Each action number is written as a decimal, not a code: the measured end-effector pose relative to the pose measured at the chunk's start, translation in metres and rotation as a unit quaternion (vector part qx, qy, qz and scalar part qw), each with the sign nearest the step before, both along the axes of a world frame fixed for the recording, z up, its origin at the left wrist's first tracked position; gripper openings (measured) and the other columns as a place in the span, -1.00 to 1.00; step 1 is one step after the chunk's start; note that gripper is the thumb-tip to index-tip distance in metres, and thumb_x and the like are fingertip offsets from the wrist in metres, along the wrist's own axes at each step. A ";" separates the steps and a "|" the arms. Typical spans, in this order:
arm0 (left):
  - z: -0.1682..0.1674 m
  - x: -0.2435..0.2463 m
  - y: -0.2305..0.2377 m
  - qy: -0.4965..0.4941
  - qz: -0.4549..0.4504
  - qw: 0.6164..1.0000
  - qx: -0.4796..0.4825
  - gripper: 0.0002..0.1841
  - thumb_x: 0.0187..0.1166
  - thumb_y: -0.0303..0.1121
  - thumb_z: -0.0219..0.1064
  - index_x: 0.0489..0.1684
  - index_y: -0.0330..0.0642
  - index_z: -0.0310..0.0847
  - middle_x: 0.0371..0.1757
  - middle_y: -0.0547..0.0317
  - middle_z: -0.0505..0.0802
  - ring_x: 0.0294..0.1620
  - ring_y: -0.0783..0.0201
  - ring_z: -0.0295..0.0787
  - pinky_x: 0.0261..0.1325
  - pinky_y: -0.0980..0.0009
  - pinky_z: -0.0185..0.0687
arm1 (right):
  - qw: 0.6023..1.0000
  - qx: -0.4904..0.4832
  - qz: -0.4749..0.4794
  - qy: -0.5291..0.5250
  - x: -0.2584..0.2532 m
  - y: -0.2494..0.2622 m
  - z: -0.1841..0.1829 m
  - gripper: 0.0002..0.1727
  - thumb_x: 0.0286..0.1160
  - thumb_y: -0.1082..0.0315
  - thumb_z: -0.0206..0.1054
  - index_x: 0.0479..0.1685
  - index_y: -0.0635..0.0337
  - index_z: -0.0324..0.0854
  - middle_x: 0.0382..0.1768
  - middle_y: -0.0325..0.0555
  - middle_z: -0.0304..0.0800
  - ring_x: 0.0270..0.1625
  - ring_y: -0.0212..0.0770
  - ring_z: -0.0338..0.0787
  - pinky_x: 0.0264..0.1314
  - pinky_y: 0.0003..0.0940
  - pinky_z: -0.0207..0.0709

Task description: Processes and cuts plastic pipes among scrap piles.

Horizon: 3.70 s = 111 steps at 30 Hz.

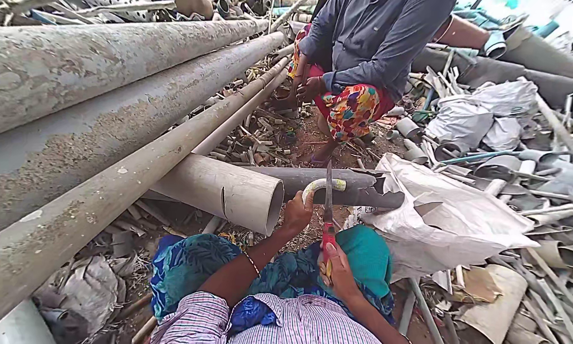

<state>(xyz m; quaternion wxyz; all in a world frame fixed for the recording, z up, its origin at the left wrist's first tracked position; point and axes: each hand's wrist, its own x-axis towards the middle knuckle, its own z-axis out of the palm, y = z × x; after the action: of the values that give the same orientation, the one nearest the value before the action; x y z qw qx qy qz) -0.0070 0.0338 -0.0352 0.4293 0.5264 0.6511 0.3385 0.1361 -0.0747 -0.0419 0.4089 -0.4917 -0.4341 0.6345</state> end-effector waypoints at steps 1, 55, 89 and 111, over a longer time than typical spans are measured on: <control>0.002 0.001 0.003 0.000 -0.003 1.000 0.000 -0.50 0.92 -0.11 -0.09 0.24 -0.44 0.57 -0.13 -0.22 0.80 -0.05 -0.07 0.78 0.18 -0.02 0.60 | 1.000 0.030 -0.002 -0.005 0.002 0.001 0.006 -0.69 0.82 0.22 -0.31 0.06 0.17 0.29 -0.69 -0.49 0.38 -0.81 -0.60 0.31 -0.78 -0.70 0.28; -0.046 -0.011 0.063 0.241 -0.060 0.845 0.474 -0.67 0.53 -0.21 0.28 0.06 -0.22 0.80 0.23 -0.24 0.80 0.57 -0.43 0.45 0.65 -0.21 0.24 | 0.880 0.445 -0.059 -0.152 0.034 0.076 -0.022 -0.22 0.67 -0.42 -0.28 -0.18 0.12 0.53 -0.58 -0.51 0.51 -0.55 -0.73 0.51 -0.47 -0.70 0.45; -0.044 -0.011 0.064 0.251 -0.039 0.844 0.472 -0.54 0.58 -0.01 0.16 -0.03 -0.20 0.82 0.15 -0.17 0.84 0.54 -0.34 0.53 0.50 -0.22 0.37 | 0.905 0.353 -0.164 -0.170 0.045 0.075 -0.035 -0.49 0.84 0.11 -0.01 0.20 0.55 0.27 -0.53 -0.49 0.49 -0.63 -0.66 0.51 -0.54 -0.66 0.52; -0.035 -0.016 0.065 0.238 -0.068 0.866 0.435 -0.63 0.55 -0.13 0.26 -0.04 -0.26 0.80 0.16 -0.23 0.80 0.52 -0.35 0.50 0.46 -0.25 0.33 | 0.934 0.260 -0.054 -0.239 0.054 0.088 -0.050 -0.51 0.74 0.23 -0.04 0.21 0.64 0.39 -0.62 -0.37 0.44 -0.69 -0.55 0.45 -0.57 -0.56 0.47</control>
<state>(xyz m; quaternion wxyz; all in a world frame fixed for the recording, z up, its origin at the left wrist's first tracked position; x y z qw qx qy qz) -0.0228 0.0985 -0.0705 0.0105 0.7671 0.4831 0.4219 0.1901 0.0131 -0.0923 0.4402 -0.5285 -0.6413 0.3401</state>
